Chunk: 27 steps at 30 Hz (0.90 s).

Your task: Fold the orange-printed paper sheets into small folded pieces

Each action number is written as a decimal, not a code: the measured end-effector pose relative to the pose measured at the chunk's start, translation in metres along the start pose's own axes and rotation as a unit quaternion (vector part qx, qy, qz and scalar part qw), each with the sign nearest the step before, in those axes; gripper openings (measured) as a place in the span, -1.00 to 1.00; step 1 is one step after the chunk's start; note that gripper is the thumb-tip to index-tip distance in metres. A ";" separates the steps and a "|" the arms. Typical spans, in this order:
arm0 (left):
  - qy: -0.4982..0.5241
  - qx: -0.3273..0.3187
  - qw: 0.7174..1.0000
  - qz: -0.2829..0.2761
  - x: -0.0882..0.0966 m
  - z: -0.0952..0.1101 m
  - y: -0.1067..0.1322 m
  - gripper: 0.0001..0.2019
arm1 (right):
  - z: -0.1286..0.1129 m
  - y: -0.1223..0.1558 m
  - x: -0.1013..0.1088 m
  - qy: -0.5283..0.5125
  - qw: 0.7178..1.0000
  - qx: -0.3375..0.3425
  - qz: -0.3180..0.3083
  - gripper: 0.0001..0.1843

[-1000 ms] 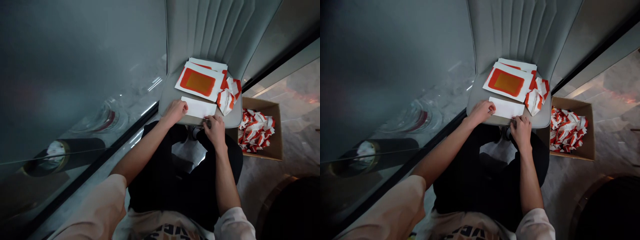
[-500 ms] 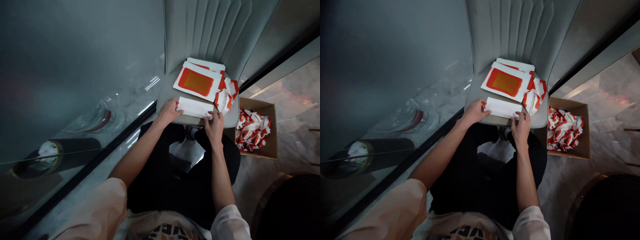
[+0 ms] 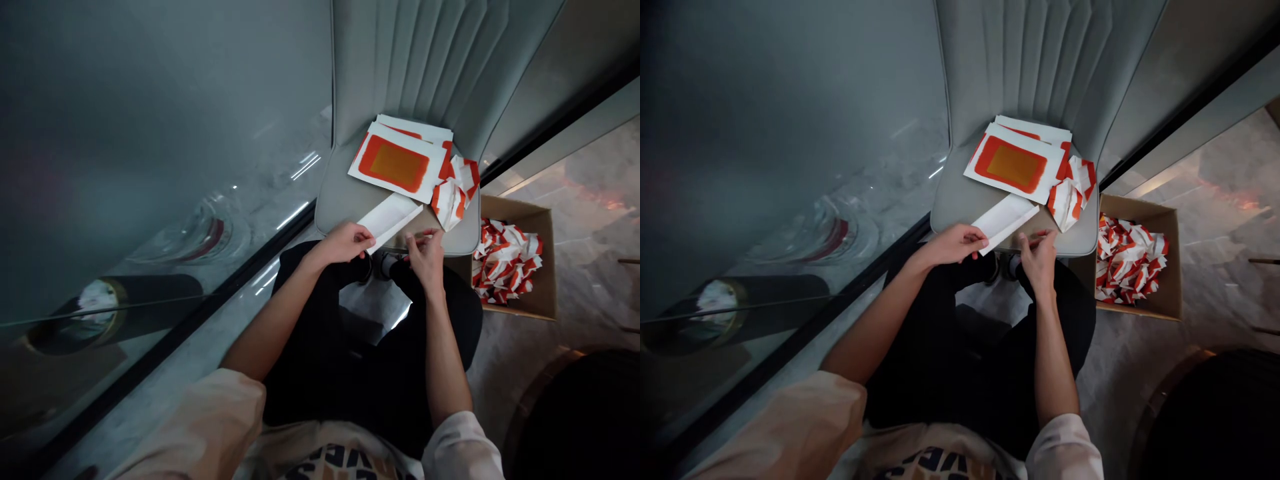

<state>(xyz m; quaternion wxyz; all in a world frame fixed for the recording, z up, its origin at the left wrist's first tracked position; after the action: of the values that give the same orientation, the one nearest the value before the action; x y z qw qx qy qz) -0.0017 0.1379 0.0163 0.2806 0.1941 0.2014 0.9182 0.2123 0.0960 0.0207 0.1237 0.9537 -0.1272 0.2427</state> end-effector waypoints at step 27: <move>0.180 -0.060 0.982 0.025 -0.029 -0.008 0.025 -0.43 | 0.006 0.021 -0.029 -0.263 0.959 0.000 -0.104 -0.39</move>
<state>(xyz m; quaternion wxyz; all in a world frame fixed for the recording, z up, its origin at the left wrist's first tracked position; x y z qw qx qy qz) 0.0055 0.0995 0.0142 0.2283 0.0139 0.1883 0.9551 0.1843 0.0802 0.0051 0.1102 0.9919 -0.0556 -0.0309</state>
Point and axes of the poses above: each hand's wrist, its own y-axis away from the middle knuckle, its own x-axis out of the back of the hand, z = x × y, the point moved 9 cm from there along -y, towards the middle knuckle, and after that the axes turned 3 degrees about y, right-handed, at the moved point
